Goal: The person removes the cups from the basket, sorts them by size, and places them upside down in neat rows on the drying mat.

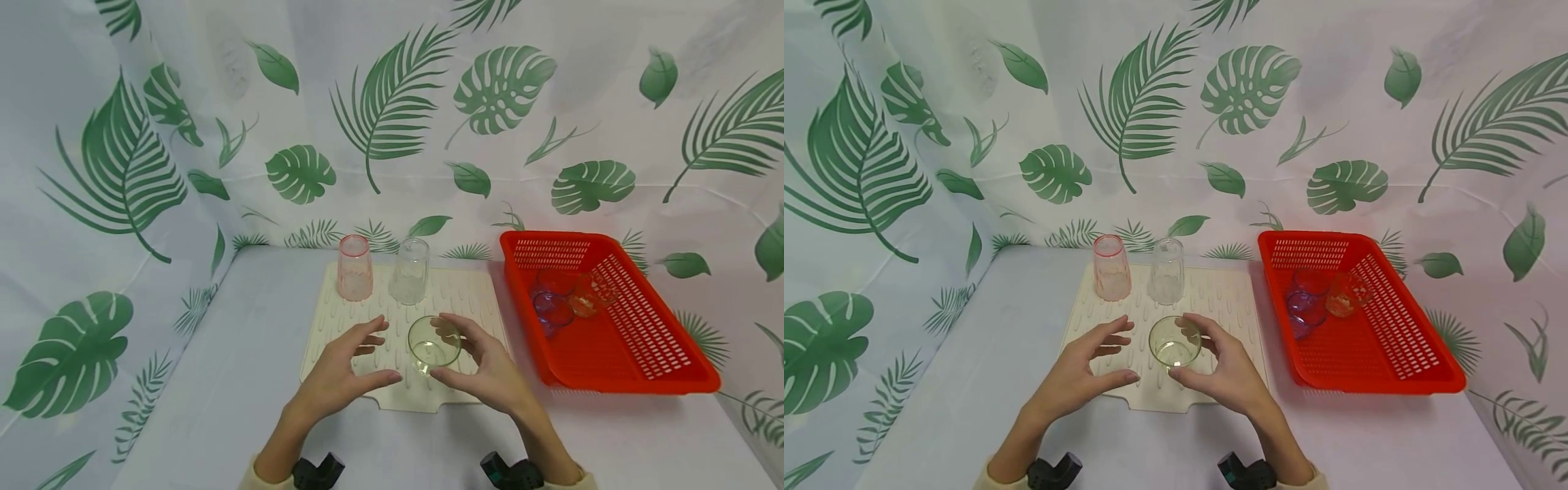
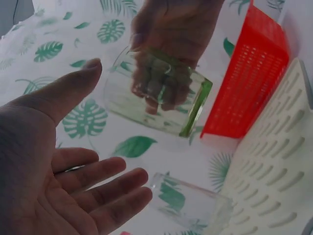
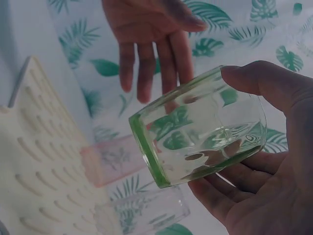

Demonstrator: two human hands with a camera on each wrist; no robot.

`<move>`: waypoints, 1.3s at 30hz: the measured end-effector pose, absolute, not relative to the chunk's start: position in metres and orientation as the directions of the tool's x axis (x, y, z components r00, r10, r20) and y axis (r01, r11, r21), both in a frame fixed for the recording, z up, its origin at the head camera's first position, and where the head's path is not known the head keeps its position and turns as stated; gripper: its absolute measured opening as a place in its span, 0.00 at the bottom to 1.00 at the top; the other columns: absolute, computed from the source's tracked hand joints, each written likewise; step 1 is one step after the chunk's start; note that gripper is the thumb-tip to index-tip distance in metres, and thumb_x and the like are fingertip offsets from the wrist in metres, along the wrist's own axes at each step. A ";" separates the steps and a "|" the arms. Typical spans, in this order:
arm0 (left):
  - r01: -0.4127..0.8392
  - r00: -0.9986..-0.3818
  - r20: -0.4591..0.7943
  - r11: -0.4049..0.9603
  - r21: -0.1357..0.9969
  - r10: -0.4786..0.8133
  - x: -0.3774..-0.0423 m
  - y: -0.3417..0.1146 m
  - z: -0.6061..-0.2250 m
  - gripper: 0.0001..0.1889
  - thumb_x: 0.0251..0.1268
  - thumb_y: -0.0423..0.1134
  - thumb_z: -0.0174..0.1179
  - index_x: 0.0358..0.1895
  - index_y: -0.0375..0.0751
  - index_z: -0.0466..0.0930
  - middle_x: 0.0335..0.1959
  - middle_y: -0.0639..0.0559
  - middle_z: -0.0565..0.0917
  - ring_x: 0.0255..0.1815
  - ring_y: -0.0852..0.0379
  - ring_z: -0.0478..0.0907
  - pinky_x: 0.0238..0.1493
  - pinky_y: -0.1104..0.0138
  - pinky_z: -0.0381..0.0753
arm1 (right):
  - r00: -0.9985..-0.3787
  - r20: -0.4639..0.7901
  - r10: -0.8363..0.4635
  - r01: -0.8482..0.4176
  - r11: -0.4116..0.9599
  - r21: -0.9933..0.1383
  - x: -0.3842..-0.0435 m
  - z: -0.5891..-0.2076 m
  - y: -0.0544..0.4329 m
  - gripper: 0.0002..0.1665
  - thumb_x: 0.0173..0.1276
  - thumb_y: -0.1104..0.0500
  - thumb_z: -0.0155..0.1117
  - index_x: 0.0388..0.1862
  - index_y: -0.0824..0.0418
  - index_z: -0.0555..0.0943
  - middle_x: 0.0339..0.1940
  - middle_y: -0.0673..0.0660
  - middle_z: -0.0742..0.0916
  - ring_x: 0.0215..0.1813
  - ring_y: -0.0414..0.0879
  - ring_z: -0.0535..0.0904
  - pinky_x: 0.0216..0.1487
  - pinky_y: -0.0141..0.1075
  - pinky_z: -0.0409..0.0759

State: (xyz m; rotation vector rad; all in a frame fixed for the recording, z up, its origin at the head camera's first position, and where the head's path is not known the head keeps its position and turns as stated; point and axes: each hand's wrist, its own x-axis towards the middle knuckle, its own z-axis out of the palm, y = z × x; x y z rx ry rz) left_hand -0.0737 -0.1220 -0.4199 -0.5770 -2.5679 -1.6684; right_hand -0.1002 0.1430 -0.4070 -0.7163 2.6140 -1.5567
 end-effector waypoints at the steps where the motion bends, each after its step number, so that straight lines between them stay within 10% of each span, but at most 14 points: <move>1: 0.327 -0.926 0.221 0.355 0.876 0.307 -0.074 -0.121 -0.419 0.43 0.57 0.54 0.73 0.75 0.53 0.64 0.70 0.56 0.75 0.63 0.54 0.80 0.63 0.57 0.82 | -0.890 0.217 -0.401 -0.381 0.393 -0.837 -0.099 -0.407 0.142 0.46 0.55 0.58 0.80 0.72 0.52 0.69 0.64 0.54 0.83 0.65 0.50 0.79 0.69 0.55 0.74; 17: 0.441 -0.862 0.318 0.275 0.854 0.394 -0.077 -0.109 -0.421 0.40 0.52 0.48 0.77 0.70 0.54 0.71 0.60 0.53 0.81 0.56 0.57 0.81 0.54 0.62 0.86 | -0.812 0.228 -0.538 -0.440 0.308 -0.843 -0.093 -0.403 0.129 0.44 0.56 0.56 0.79 0.71 0.54 0.71 0.63 0.57 0.83 0.62 0.51 0.81 0.66 0.31 0.78; 39: 0.581 -0.799 0.454 0.313 0.751 0.394 -0.080 -0.111 -0.420 0.40 0.47 0.50 0.79 0.67 0.51 0.73 0.58 0.56 0.78 0.51 0.59 0.76 0.44 0.63 0.84 | -0.785 0.206 -0.583 -0.414 0.247 -0.876 -0.092 -0.412 0.123 0.51 0.53 0.55 0.82 0.74 0.49 0.67 0.68 0.48 0.79 0.67 0.53 0.78 0.69 0.32 0.75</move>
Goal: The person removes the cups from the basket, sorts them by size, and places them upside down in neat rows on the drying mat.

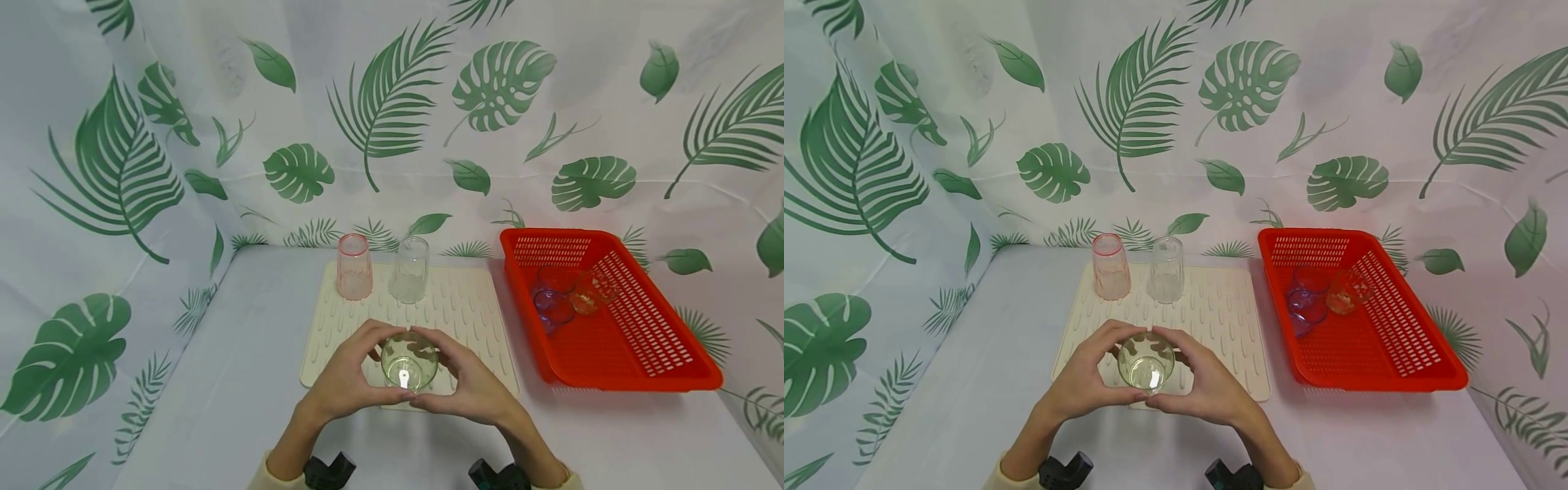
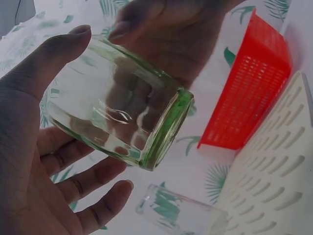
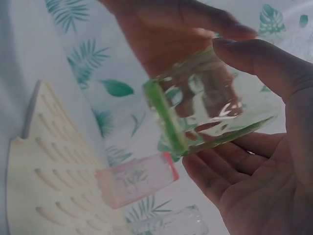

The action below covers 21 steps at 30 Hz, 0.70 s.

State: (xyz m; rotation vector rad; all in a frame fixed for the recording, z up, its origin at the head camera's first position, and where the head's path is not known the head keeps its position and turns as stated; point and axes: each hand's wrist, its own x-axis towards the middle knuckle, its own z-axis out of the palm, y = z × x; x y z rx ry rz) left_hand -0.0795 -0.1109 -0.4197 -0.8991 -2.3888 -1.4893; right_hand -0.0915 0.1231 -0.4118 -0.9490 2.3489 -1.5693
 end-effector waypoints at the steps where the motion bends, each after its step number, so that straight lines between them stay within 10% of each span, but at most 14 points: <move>1: 0.583 -0.798 0.457 0.310 0.751 0.393 -0.080 -0.111 -0.419 0.40 0.47 0.50 0.79 0.67 0.51 0.73 0.58 0.56 0.78 0.51 0.59 0.76 0.44 0.63 0.84 | -0.784 0.206 -0.585 -0.410 0.240 -0.880 -0.092 -0.414 0.122 0.50 0.53 0.56 0.82 0.74 0.48 0.68 0.67 0.48 0.80 0.67 0.52 0.78 0.70 0.33 0.75; 21: 0.565 -0.812 0.452 0.305 0.767 0.368 -0.078 -0.115 -0.416 0.41 0.48 0.46 0.79 0.69 0.52 0.72 0.59 0.56 0.77 0.55 0.60 0.77 0.48 0.65 0.83 | -0.774 0.211 -0.597 -0.363 0.146 -0.920 -0.100 -0.452 0.109 0.36 0.60 0.58 0.77 0.67 0.57 0.74 0.64 0.54 0.83 0.67 0.46 0.78 0.71 0.34 0.74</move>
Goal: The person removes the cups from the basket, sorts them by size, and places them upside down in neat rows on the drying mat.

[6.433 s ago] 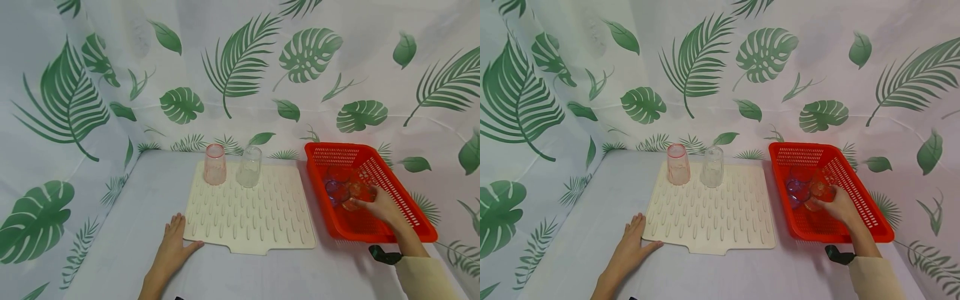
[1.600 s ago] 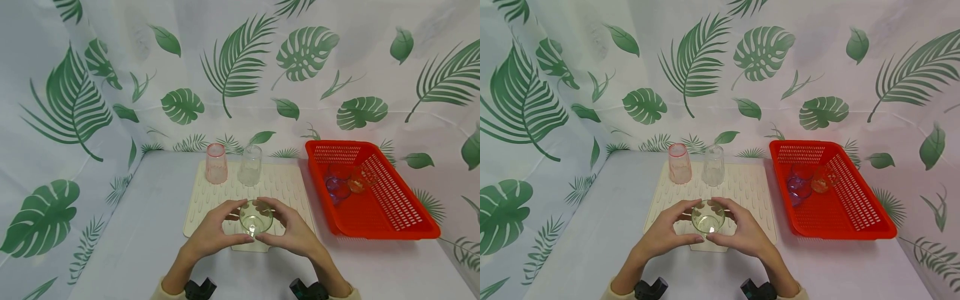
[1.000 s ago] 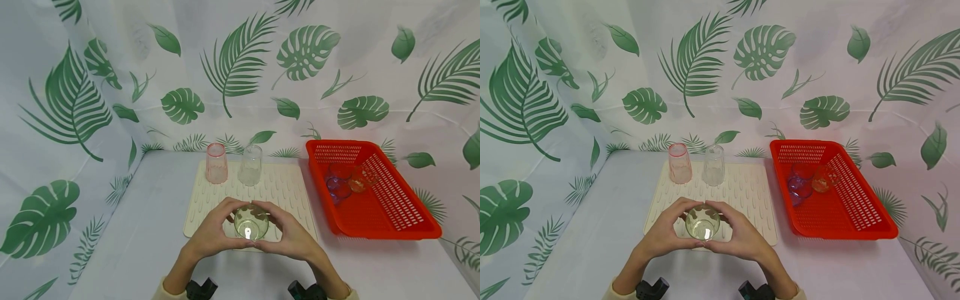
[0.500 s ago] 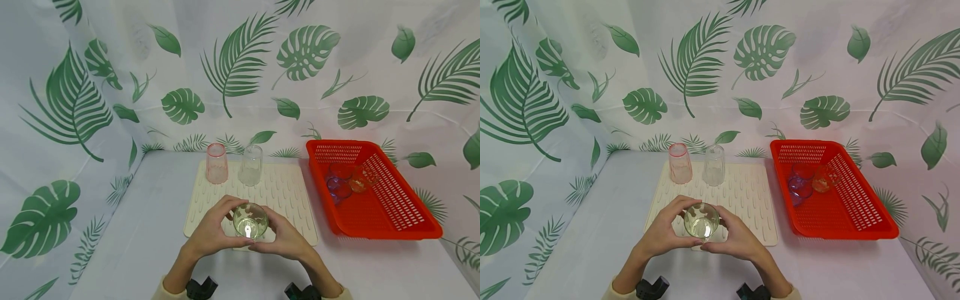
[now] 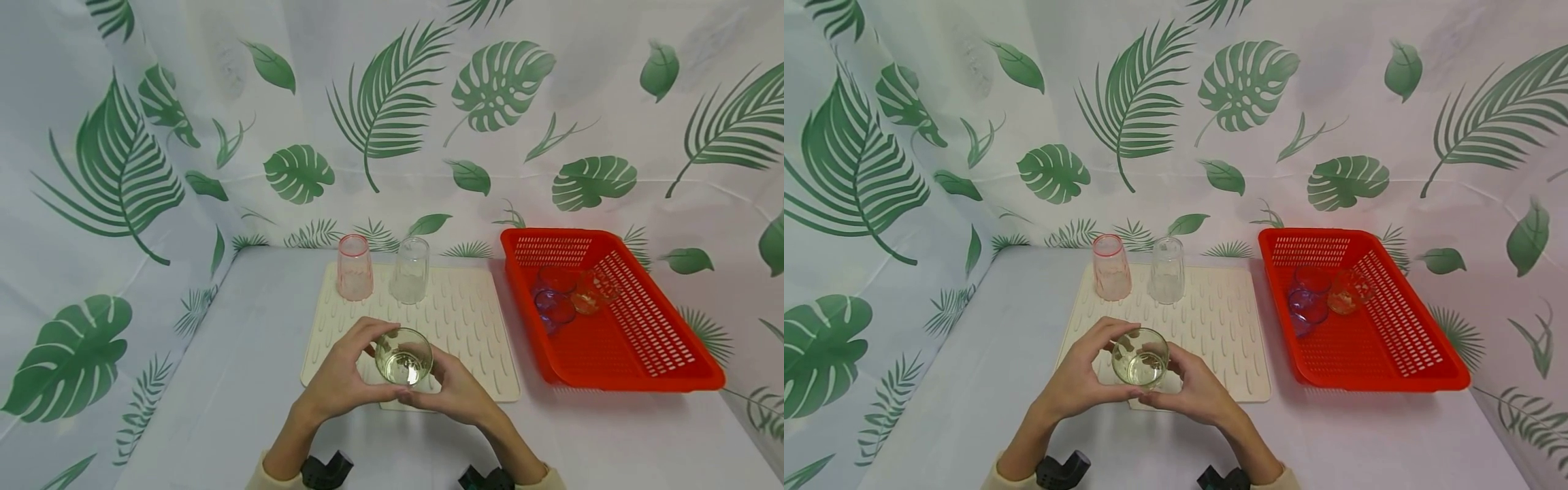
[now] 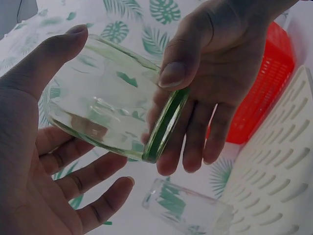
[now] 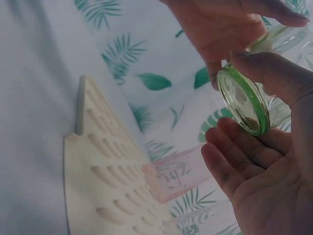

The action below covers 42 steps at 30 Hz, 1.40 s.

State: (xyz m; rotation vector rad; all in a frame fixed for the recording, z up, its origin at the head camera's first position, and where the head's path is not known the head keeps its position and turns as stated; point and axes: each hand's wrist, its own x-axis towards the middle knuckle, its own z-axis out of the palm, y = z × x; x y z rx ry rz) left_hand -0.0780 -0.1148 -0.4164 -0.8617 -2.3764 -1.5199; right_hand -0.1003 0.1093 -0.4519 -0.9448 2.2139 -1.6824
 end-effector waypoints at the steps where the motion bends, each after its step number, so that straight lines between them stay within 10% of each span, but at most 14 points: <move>1: 0.561 -0.815 0.450 0.304 0.770 0.364 -0.078 -0.115 -0.417 0.41 0.47 0.46 0.80 0.69 0.52 0.72 0.60 0.56 0.77 0.55 0.59 0.77 0.48 0.66 0.83 | -0.773 0.217 -0.596 -0.368 0.143 -0.919 -0.100 -0.452 0.110 0.36 0.60 0.58 0.77 0.67 0.56 0.74 0.64 0.54 0.83 0.67 0.47 0.78 0.71 0.35 0.75; 42: 0.378 -0.921 0.372 0.503 0.777 0.117 -0.056 -0.178 -0.463 0.40 0.48 0.47 0.78 0.68 0.54 0.72 0.66 0.57 0.75 0.66 0.58 0.74 0.61 0.56 0.81 | -0.746 0.419 -0.517 -0.482 -0.015 -0.876 -0.115 -0.441 0.117 0.39 0.56 0.74 0.74 0.67 0.70 0.70 0.57 0.61 0.79 0.57 0.45 0.78 0.56 0.33 0.83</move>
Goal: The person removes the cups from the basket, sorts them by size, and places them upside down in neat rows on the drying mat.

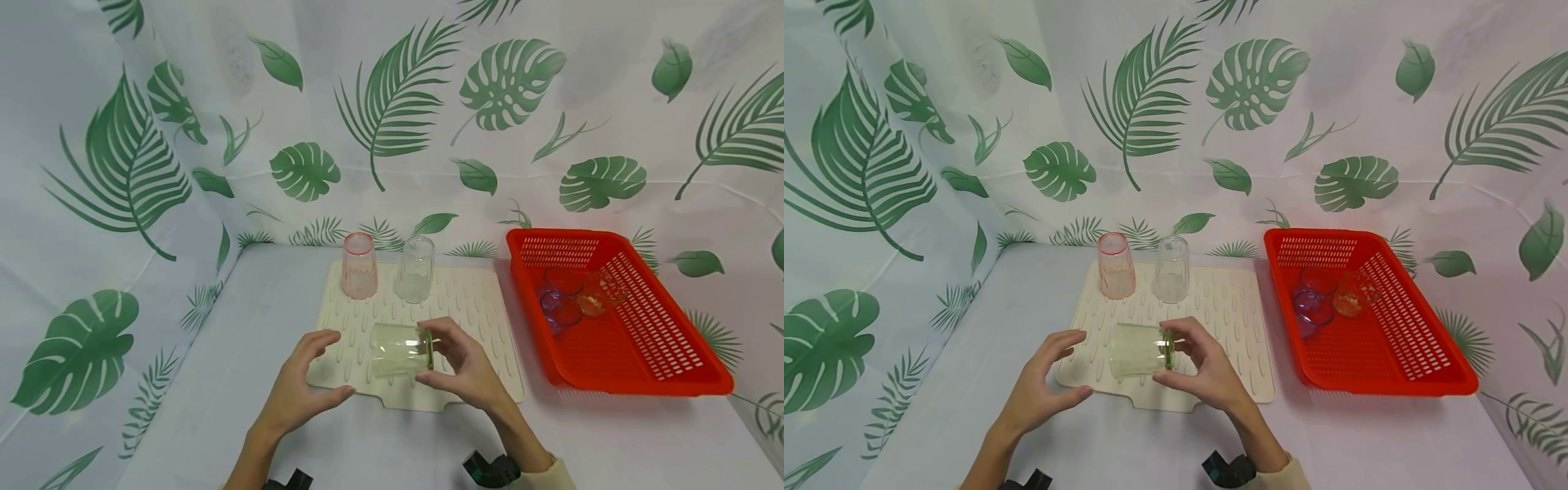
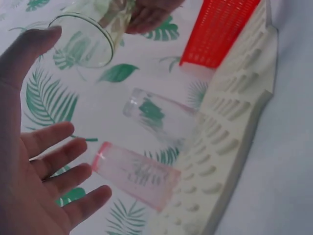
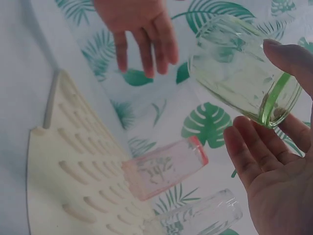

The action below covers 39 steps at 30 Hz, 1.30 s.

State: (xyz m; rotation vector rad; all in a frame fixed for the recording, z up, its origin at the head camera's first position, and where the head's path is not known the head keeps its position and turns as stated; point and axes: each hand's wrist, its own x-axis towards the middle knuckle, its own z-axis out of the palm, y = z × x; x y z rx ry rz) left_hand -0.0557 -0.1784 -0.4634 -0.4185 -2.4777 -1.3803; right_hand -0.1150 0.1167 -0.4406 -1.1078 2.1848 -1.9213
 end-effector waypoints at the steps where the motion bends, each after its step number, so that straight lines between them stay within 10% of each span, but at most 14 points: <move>1: 0.362 -0.925 0.369 0.520 0.774 0.095 -0.055 -0.179 -0.466 0.40 0.48 0.48 0.79 0.67 0.53 0.73 0.67 0.57 0.75 0.66 0.57 0.74 0.61 0.55 0.82 | -0.745 0.426 -0.513 -0.487 -0.017 -0.873 -0.115 -0.440 0.116 0.39 0.56 0.75 0.73 0.67 0.70 0.70 0.56 0.61 0.79 0.57 0.46 0.78 0.56 0.32 0.83; 25: 0.010 -0.993 0.097 0.754 0.657 -0.071 -0.057 -0.195 -0.523 0.54 0.50 0.64 0.73 0.75 0.34 0.62 0.76 0.37 0.65 0.78 0.37 0.62 0.73 0.43 0.68 | -0.840 0.414 -0.351 -0.486 0.145 -0.862 -0.142 -0.446 0.094 0.40 0.59 0.69 0.73 0.71 0.60 0.71 0.65 0.62 0.79 0.64 0.40 0.75 0.64 0.26 0.77; 39: -0.062 -0.998 -0.013 0.784 0.618 -0.069 -0.060 -0.198 -0.528 0.56 0.56 0.65 0.68 0.78 0.33 0.54 0.80 0.37 0.57 0.82 0.37 0.51 0.78 0.41 0.58 | -0.908 0.287 -0.305 -0.372 0.276 -0.886 -0.169 -0.462 0.074 0.41 0.60 0.61 0.75 0.71 0.62 0.69 0.62 0.60 0.82 0.63 0.55 0.77 0.66 0.52 0.78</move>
